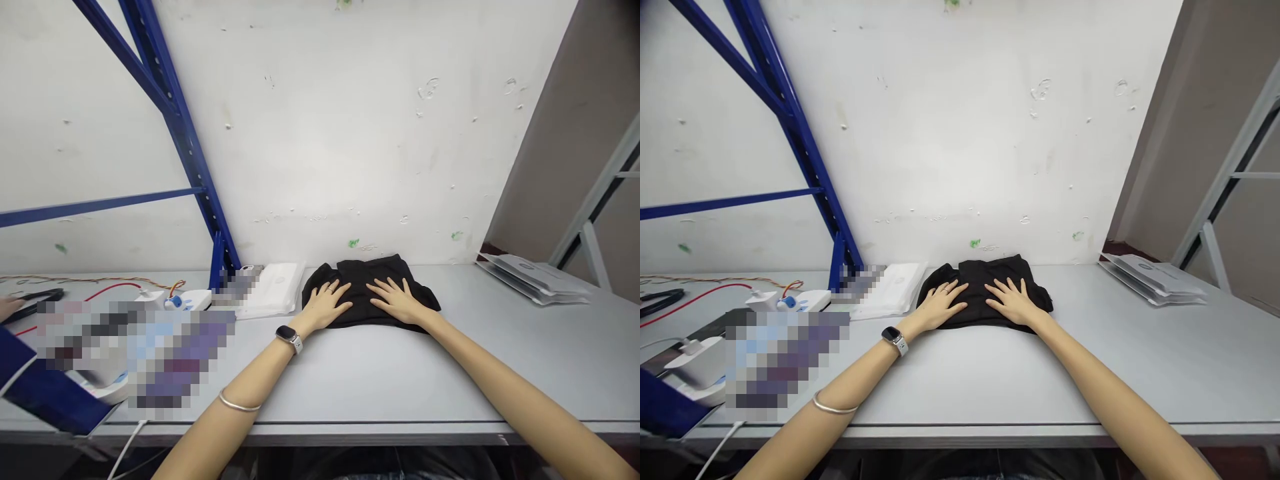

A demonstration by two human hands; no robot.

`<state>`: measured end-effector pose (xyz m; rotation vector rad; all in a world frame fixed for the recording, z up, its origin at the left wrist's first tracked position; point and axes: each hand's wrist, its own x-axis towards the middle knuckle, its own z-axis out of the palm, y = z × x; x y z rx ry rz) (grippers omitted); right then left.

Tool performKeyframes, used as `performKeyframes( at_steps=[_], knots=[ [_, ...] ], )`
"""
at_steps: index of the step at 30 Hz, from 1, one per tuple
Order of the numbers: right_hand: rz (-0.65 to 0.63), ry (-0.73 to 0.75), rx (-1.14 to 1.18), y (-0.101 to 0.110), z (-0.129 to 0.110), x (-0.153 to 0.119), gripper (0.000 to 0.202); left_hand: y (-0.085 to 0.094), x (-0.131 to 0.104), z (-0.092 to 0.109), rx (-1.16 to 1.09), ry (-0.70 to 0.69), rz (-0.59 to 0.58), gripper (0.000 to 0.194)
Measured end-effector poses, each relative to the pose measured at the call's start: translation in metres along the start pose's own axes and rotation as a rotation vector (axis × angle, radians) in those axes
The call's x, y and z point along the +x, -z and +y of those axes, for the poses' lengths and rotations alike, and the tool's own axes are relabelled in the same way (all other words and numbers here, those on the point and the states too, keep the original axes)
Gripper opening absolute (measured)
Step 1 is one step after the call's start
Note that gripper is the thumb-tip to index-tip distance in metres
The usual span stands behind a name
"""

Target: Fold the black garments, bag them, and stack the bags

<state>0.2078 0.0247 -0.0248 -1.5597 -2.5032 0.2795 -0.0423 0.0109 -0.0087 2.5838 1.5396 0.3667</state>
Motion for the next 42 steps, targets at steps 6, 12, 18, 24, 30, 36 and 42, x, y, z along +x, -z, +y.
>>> performKeyframes(
  at_steps=[6, 12, 18, 24, 30, 36, 42],
  knots=[
    [-0.099, 0.171, 0.170, 0.030, -0.006, -0.019, 0.072, 0.018, -0.008, 0.018, -0.111, -0.262, 0.081, 0.049],
    [-0.037, 0.274, 0.107, 0.045, -0.016, -0.026, 0.033, 0.026, -0.009, 0.017, -0.106, -0.369, 0.025, 0.012],
    [-0.088, 0.200, -0.004, 0.062, -0.001, -0.034, 0.022, 0.043, -0.012, -0.001, 0.002, -0.355, -0.074, 0.033],
    [-0.148, 0.014, -0.043, 0.069, 0.023, -0.038, 0.027, 0.064, -0.015, -0.029, -0.010, -0.204, -0.050, 0.027],
    [0.061, 0.016, 0.249, 0.090, 0.037, -0.042, 0.016, 0.089, -0.022, -0.046, -0.164, -0.081, -0.102, 0.021],
    [-0.083, 0.042, 0.685, 0.120, 0.062, -0.071, 0.034, 0.105, -0.037, -0.053, -0.516, 0.022, -0.259, 0.019],
    [-0.210, 0.073, 0.719, 0.119, 0.069, -0.074, 0.033, 0.096, -0.036, -0.059, -0.689, 0.097, -0.172, 0.032]
  ],
)
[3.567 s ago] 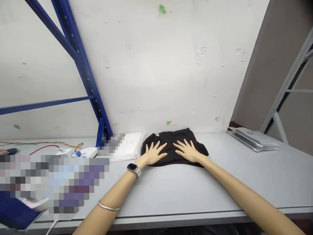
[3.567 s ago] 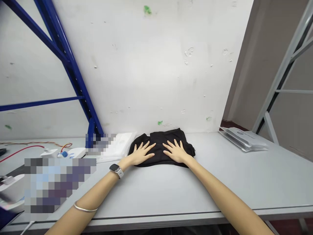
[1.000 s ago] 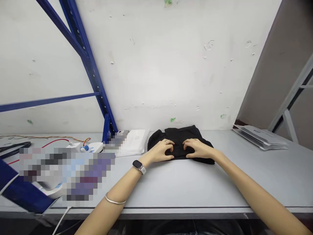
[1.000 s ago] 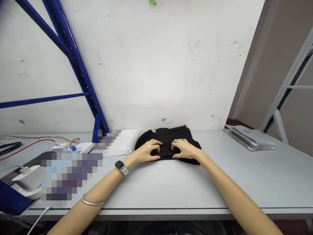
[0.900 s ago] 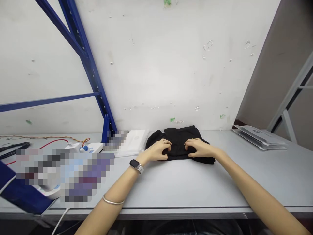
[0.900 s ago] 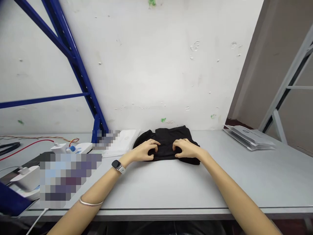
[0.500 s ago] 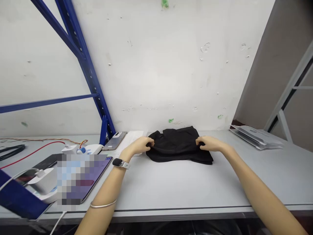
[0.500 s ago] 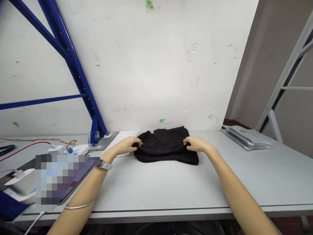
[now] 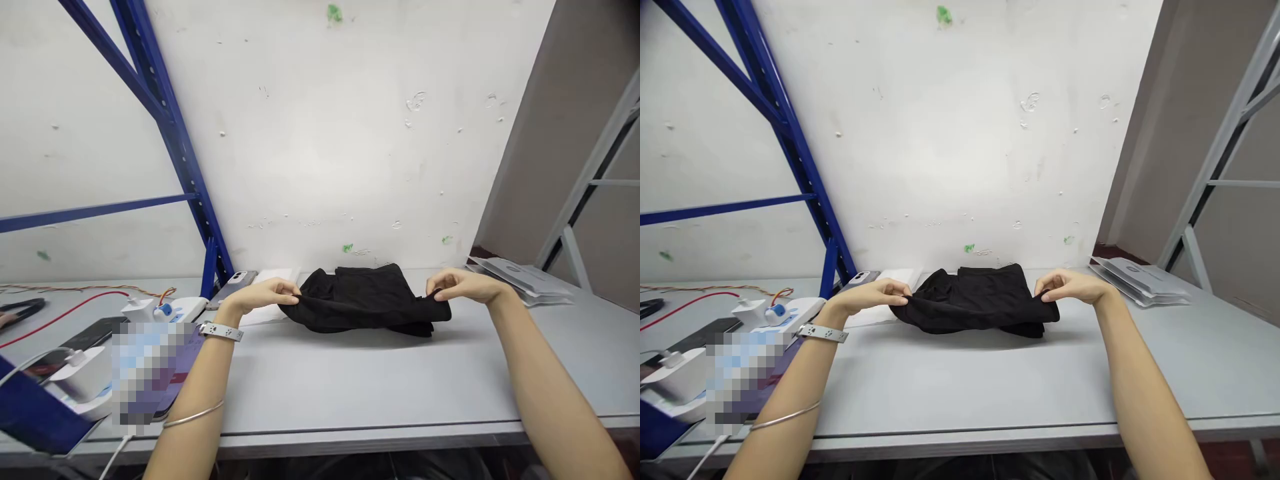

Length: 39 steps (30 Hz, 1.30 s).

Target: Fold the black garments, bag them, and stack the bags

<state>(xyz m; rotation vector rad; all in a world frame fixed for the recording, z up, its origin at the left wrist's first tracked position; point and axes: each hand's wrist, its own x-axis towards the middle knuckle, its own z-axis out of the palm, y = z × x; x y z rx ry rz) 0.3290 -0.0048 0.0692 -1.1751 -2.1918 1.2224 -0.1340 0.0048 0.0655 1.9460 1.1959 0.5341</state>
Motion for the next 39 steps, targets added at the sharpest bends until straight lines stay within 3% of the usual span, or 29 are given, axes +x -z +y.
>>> performKeyframes(
  at_steps=[3, 6, 7, 10, 14, 18, 22, 27, 32, 34, 37, 39],
  knots=[
    [0.271, 0.040, 0.056, -0.004, 0.011, 0.024, 0.033, -0.007, 0.019, -0.002, 0.059, -0.041, 0.240, 0.035],
    [0.724, -0.032, 0.044, -0.011, 0.032, 0.059, 0.035, -0.018, 0.039, -0.007, 0.179, -0.048, 0.621, 0.030],
    [0.849, -0.059, -0.005, -0.013, 0.040, 0.069, 0.038, -0.022, 0.045, -0.008, 0.231, -0.045, 0.700, 0.030],
    [0.985, -0.085, -0.289, -0.022, 0.054, 0.089, 0.048, -0.031, 0.050, -0.010, 0.384, -0.063, 0.737, 0.035],
    [0.930, -0.009, -0.579, -0.042, 0.042, 0.093, 0.051, -0.035, 0.042, -0.005, 0.451, -0.152, 0.548, 0.037],
    [0.638, 0.040, -0.706, -0.077, 0.016, 0.098, 0.056, -0.036, 0.036, -0.004, 0.482, -0.214, 0.222, 0.041],
    [0.341, -0.014, -0.706, -0.106, 0.009, 0.105, 0.064, -0.037, 0.038, -0.007, 0.601, -0.206, 0.123, 0.018],
    [0.250, -0.075, -0.676, -0.112, 0.020, 0.105, 0.068, -0.035, 0.036, -0.001, 0.644, -0.234, 0.137, 0.004],
    [0.168, -0.039, -0.698, -0.110, 0.026, 0.103, 0.067, -0.029, 0.026, 0.004, 0.530, -0.134, -0.156, 0.017],
    [0.179, -0.036, -0.712, -0.111, 0.021, 0.103, 0.068, -0.027, 0.023, 0.008, 0.479, -0.123, -0.115, 0.025],
    [0.271, 0.034, -0.708, -0.117, 0.007, 0.104, 0.067, -0.026, 0.021, 0.013, 0.534, -0.110, 0.226, 0.032],
    [0.317, 0.105, -0.681, -0.124, -0.002, 0.106, 0.066, -0.026, 0.020, 0.013, 0.669, 0.006, 0.410, 0.029]
  ],
)
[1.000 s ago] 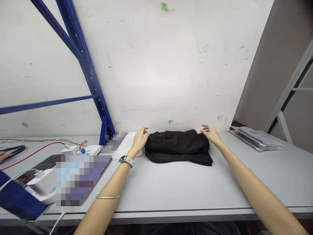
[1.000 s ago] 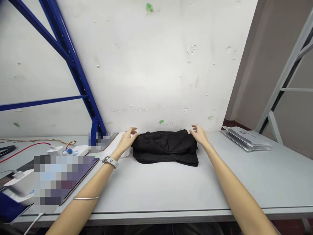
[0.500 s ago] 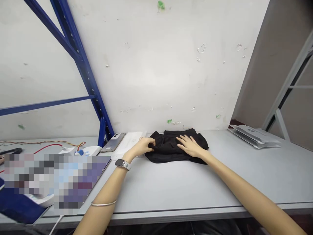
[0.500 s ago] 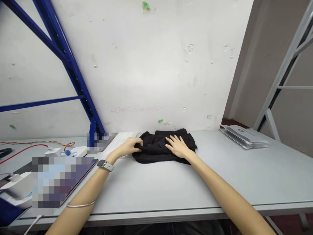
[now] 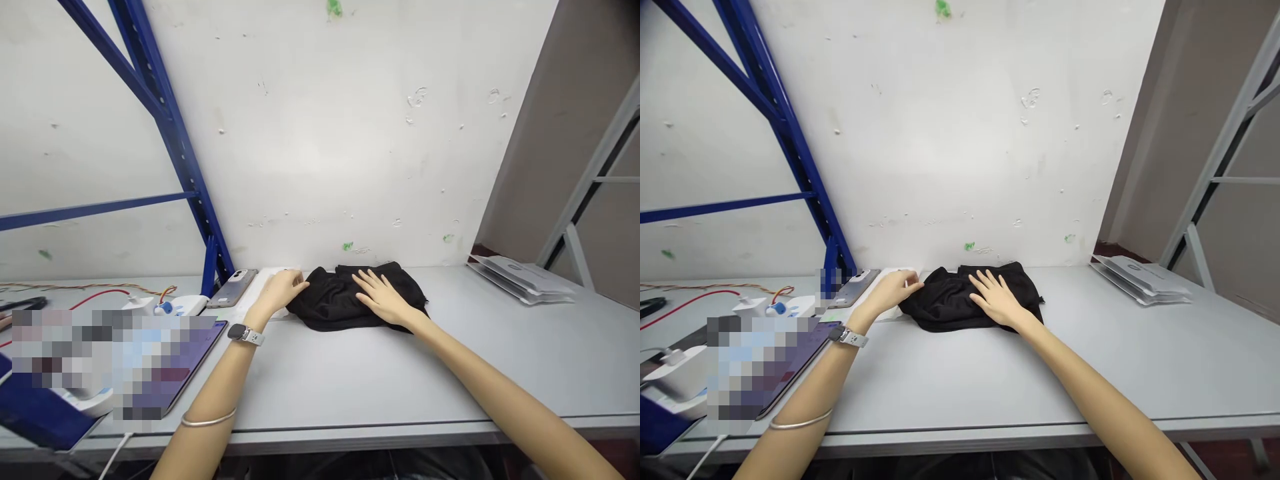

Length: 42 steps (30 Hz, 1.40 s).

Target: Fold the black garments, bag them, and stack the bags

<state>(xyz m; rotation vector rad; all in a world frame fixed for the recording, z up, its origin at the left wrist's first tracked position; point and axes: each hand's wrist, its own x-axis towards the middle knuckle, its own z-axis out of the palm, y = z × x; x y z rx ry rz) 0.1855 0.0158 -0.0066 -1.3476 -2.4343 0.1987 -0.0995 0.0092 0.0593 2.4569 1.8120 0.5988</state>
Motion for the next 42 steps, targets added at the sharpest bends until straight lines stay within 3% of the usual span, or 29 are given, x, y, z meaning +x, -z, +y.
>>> performKeyframes(
  at_steps=[3, 7, 11, 15, 18, 23, 27, 31, 34, 37, 39, 42],
  knots=[
    [-0.063, 0.030, 0.045, -0.009, -0.010, 0.003, 0.065, -0.002, -0.002, -0.002, 0.189, 0.191, -0.049, 0.034],
    [-0.180, 0.021, 0.054, -0.022, -0.011, 0.004, 0.064, -0.006, -0.002, -0.010, 0.195, 0.221, -0.207, 0.050],
    [-0.161, 0.025, 0.052, -0.024, -0.009, 0.003, 0.064, -0.005, 0.000, -0.017, 0.066, 0.182, -0.303, 0.050],
    [-0.156, 0.019, 0.043, -0.023, -0.009, 0.003, 0.063, 0.002, 0.003, -0.011, -0.236, 0.208, -0.232, 0.034],
    [-0.157, 0.017, 0.034, -0.024, -0.010, 0.003, 0.063, 0.009, 0.015, 0.009, -0.424, 0.259, -0.225, 0.020],
    [-0.139, -0.013, 0.183, -0.022, -0.009, 0.007, 0.067, 0.012, 0.052, 0.066, -0.221, 0.156, -0.036, 0.008],
    [0.066, -0.207, 0.621, -0.011, 0.003, 0.010, 0.075, -0.014, 0.074, 0.114, -0.142, 0.094, 0.115, 0.009],
    [0.238, -0.298, 0.750, 0.004, 0.022, 0.007, 0.077, -0.052, 0.079, 0.136, -0.376, 0.083, -0.066, 0.024],
    [0.400, -0.376, 0.633, 0.012, 0.030, 0.001, 0.077, -0.062, 0.074, 0.126, -0.423, 0.067, -0.073, 0.027],
    [0.466, -0.270, 0.392, 0.015, 0.027, -0.003, 0.074, -0.053, 0.064, 0.101, -0.302, 0.088, 0.012, 0.022],
    [0.363, -0.134, 0.223, 0.012, 0.021, -0.004, 0.069, -0.045, 0.055, 0.083, -0.203, 0.125, -0.002, 0.023],
    [0.077, -0.041, 0.070, -0.001, 0.013, -0.007, 0.065, -0.043, 0.042, 0.065, -0.225, 0.189, -0.135, 0.027]
  ],
)
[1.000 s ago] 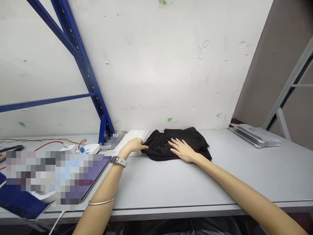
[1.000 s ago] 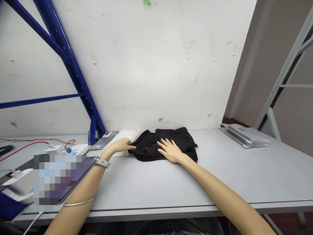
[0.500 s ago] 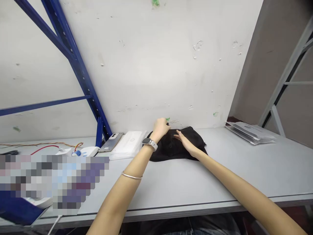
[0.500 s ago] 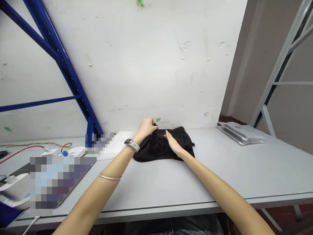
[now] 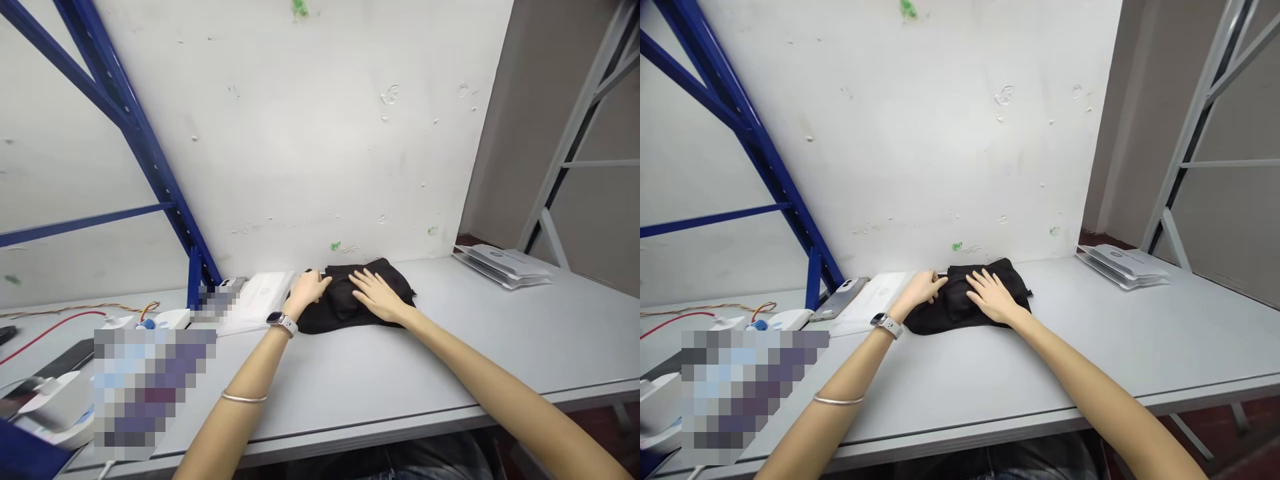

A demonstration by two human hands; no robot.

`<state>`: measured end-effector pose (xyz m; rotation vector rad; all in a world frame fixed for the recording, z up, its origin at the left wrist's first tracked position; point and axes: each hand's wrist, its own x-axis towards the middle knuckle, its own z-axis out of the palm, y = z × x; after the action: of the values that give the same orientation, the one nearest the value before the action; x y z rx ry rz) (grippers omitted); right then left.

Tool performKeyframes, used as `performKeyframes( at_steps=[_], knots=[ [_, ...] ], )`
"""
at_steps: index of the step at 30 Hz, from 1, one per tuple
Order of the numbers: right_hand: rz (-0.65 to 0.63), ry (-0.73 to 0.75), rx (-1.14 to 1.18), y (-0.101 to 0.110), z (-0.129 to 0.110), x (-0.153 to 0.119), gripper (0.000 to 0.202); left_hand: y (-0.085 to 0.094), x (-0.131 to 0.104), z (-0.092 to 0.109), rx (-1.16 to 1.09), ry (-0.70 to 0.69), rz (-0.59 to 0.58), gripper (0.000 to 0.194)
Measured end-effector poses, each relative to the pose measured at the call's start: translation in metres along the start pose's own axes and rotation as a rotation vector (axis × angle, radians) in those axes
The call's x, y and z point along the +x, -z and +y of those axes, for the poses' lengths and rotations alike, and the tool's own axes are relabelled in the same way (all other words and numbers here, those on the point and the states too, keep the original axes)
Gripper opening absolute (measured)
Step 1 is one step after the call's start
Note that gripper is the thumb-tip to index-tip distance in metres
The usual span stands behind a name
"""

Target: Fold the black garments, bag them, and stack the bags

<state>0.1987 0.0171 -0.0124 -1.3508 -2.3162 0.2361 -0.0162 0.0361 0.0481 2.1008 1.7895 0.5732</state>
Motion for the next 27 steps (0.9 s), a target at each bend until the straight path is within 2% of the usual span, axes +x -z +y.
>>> performKeyframes(
  at_steps=[3, 6, 9, 11, 13, 18, 20, 22, 24, 27],
  knots=[
    [-0.184, -0.024, -0.037, -0.012, -0.002, -0.003, 0.068, -0.014, -0.003, -0.007, -0.165, 0.052, -0.087, 0.034],
    [-0.202, -0.035, -0.040, -0.015, -0.003, -0.005, 0.069, -0.032, -0.001, -0.004, -0.247, 0.054, -0.027, 0.043],
    [-0.156, -0.038, -0.031, -0.006, -0.004, -0.005, 0.069, -0.037, 0.002, -0.004, -0.304, 0.054, 0.023, 0.047],
    [-0.050, -0.050, -0.034, 0.003, -0.003, -0.003, 0.069, -0.029, 0.004, -0.008, -0.354, 0.062, 0.035, 0.045],
    [0.111, -0.071, -0.035, 0.014, 0.000, 0.000, 0.068, -0.011, 0.007, -0.016, -0.362, 0.075, 0.048, 0.043],
    [0.522, -0.149, 0.028, 0.031, 0.011, 0.003, 0.060, 0.044, 0.022, -0.029, -0.113, 0.096, 0.107, 0.049],
    [0.597, -0.167, 0.046, 0.032, 0.015, 0.004, 0.060, 0.057, 0.028, -0.021, 0.062, 0.047, 0.143, 0.051],
    [0.627, -0.169, 0.050, 0.031, 0.017, 0.004, 0.060, 0.060, 0.033, -0.006, 0.210, -0.024, 0.175, 0.053],
    [0.646, -0.155, 0.049, 0.029, 0.017, 0.004, 0.060, 0.051, 0.035, 0.015, 0.288, -0.109, 0.189, 0.051],
    [0.664, -0.127, 0.047, 0.027, 0.015, 0.003, 0.060, 0.020, 0.032, 0.047, 0.302, -0.207, 0.194, 0.046]
  ],
)
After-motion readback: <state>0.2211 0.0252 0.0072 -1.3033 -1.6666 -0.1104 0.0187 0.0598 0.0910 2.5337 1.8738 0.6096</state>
